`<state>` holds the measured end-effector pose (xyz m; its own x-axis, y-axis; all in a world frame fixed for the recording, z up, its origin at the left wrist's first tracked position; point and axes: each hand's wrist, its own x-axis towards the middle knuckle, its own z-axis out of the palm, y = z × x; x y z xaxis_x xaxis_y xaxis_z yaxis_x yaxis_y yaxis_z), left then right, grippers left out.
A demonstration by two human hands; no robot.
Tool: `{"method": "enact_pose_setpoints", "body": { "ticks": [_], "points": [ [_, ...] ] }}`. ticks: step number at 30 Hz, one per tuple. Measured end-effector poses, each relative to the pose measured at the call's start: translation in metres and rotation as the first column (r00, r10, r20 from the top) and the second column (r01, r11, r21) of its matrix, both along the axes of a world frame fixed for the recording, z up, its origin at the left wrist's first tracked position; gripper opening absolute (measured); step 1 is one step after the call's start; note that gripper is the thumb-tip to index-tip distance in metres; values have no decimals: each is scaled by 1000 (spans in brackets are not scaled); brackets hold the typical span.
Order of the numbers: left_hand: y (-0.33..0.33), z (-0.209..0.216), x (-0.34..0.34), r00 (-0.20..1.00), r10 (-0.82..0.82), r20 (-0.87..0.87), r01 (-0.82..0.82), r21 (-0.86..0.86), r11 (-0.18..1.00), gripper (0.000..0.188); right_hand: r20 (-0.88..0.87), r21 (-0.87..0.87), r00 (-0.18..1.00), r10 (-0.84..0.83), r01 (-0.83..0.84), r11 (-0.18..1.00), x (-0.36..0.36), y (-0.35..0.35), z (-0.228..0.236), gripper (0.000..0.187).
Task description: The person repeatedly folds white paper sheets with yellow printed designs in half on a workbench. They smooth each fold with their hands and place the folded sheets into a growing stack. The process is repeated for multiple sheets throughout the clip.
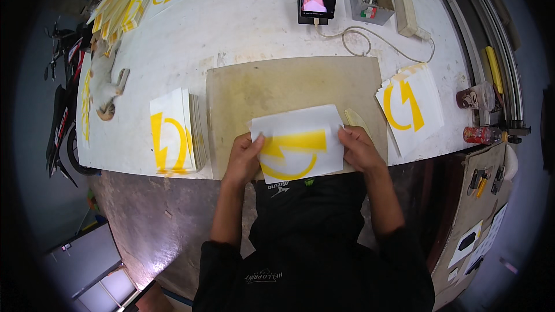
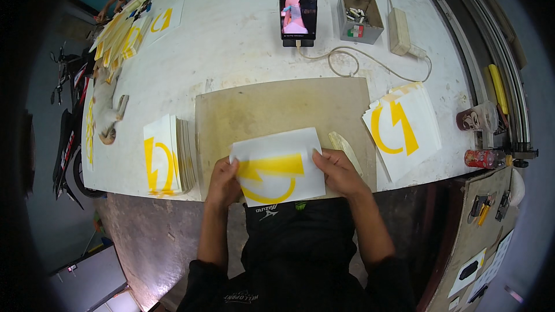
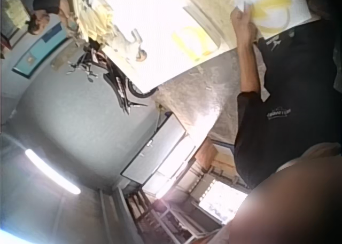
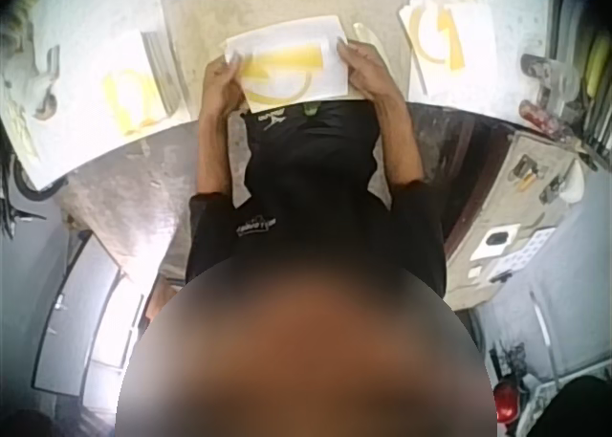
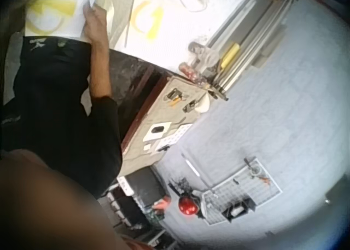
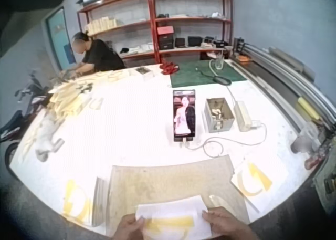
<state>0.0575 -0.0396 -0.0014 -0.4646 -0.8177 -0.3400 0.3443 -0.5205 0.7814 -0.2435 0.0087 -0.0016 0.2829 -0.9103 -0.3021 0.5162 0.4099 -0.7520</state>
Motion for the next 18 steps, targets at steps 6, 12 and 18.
{"method": "enact_pose_setpoints", "body": {
  "ticks": [6, 12, 18],
  "points": [
    [-14, 10, -6, 980, -6, -201, -31, -183, 983, 90, -417, -226, 909, 20, -124, 966, -2, 0, 16, 37],
    [-3, 8, -10, 935, 52, 350, 42, -254, 966, 75, -555, -220, 814, -171, 54, 974, 4, -4, -14, 31],
    [17, -5, -27, 688, 612, 390, -214, -697, 684, 78, -567, -134, 804, -180, 125, 983, 12, -21, -1, 21]
  ]
}}
